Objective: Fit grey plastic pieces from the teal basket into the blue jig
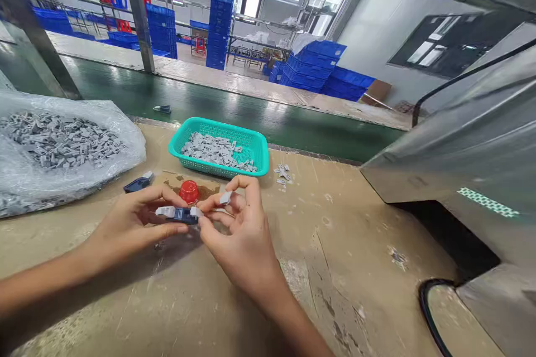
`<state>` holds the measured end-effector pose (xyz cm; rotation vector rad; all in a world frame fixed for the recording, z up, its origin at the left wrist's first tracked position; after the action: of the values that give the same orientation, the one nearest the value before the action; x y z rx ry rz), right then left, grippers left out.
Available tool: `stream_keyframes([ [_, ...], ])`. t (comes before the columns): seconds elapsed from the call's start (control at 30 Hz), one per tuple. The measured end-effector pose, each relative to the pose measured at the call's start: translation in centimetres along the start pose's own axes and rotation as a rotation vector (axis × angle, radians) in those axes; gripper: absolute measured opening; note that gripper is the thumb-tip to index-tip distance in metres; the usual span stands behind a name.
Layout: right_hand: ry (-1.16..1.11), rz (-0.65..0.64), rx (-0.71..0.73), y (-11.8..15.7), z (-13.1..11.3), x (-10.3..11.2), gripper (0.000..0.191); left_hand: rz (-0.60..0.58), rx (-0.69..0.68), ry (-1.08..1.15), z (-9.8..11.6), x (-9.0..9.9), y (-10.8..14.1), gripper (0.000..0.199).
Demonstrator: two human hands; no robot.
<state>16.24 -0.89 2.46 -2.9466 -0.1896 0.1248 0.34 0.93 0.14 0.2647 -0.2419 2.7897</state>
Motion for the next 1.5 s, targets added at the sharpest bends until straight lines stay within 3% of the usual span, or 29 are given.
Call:
stream_keyframes([
  [0.1,0.063,0.017,0.032,0.0,0.3,-0.2,0.037,-0.001,-0.026,-0.025,0.0,0.1,0.3,0.021],
  [0.2,0.046,-0.007,0.030,-0.2,0.5,-0.2,0.037,-0.006,-0.145,-0.148,0.2,0.4,0.4,0.029],
  [0.3,-0.063,-0.079,-0.033,-0.6,0.5,0.1,0.040,-0.022,-0.259,-0.289,0.6,0.6,0.3,0.016],
  [0.37,-0.126,-0.121,-0.073,-0.8,0.5,0.2,0.043,-0.047,-0.164,-0.196,0.6,0.7,0.2,0.009],
  [0.47,-0.161,-0.172,-0.106,-0.6,0.5,0.0,0.044,-0.081,0.070,0.145,0.4,0.7,-0.1,0.018],
  [0.53,-0.108,-0.163,-0.054,-0.2,0.6,-0.4,0.040,-0.088,0.084,0.285,0.5,0.7,-0.2,0.016],
  [0.63,0.153,-0.025,0.250,0.4,0.6,-0.8,0.035,-0.092,0.028,0.480,1.1,0.2,-0.2,0.013],
  [0.7,0.348,0.049,0.512,0.2,0.3,-1.1,0.041,-0.053,0.092,0.719,1.7,-0.4,-0.3,0.024],
  [0.8,0.546,-0.006,0.864,-1.1,-0.3,-1.8,0.052,0.014,0.237,1.054,2.7,-0.9,-0.5,0.021],
  [0.83,0.594,-0.041,0.968,-1.6,-0.5,-2.1,0.054,0.022,0.260,1.122,3.0,-0.9,-0.6,0.013],
  [0.9,0.655,-0.116,1.102,-2.8,-1.0,-2.9,0.059,0.035,0.255,1.194,3.5,-0.2,-0.8,0.017],
  [0.97,0.616,-0.191,1.086,-3.9,-1.5,-3.3,0.061,0.086,0.232,1.217,3.9,1.2,-1.1,0.023],
  [1.03,0.526,-0.209,0.969,-5.0,-1.8,-3.2,0.059,0.178,0.233,1.240,4.1,2.9,-1.6,0.025],
  [1.17,0.400,-0.051,0.703,-7.2,-2.1,-1.2,0.041,0.431,0.302,1.380,4.6,5.8,-3.1,0.026],
  [1.27,0.366,0.019,0.634,-8.6,-2.0,-0.5,0.031,0.509,0.299,1.421,4.5,6.7,-4.1,0.027],
  [1.33,0.413,-0.049,0.682,-8.9,-2.2,-1.4,0.031,0.526,0.284,1.412,4.2,6.7,-4.4,0.023],
  [1.5,0.662,-0.445,0.799,-9.6,-2.5,-5.8,0.050,0.595,0.218,1.367,3.6,7.0,-3.8,0.026],
])
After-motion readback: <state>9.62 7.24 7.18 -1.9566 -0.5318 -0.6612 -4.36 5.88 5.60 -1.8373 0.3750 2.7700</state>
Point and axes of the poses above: each hand's wrist, its own y-axis away from the middle knuckle, its own x-axis out of the back of the hand, z = x × y, the point moved 1 cm from there along -y, towards the middle knuckle, and after that the axes turned 5 degrees about -y, right-handed, at the moved point
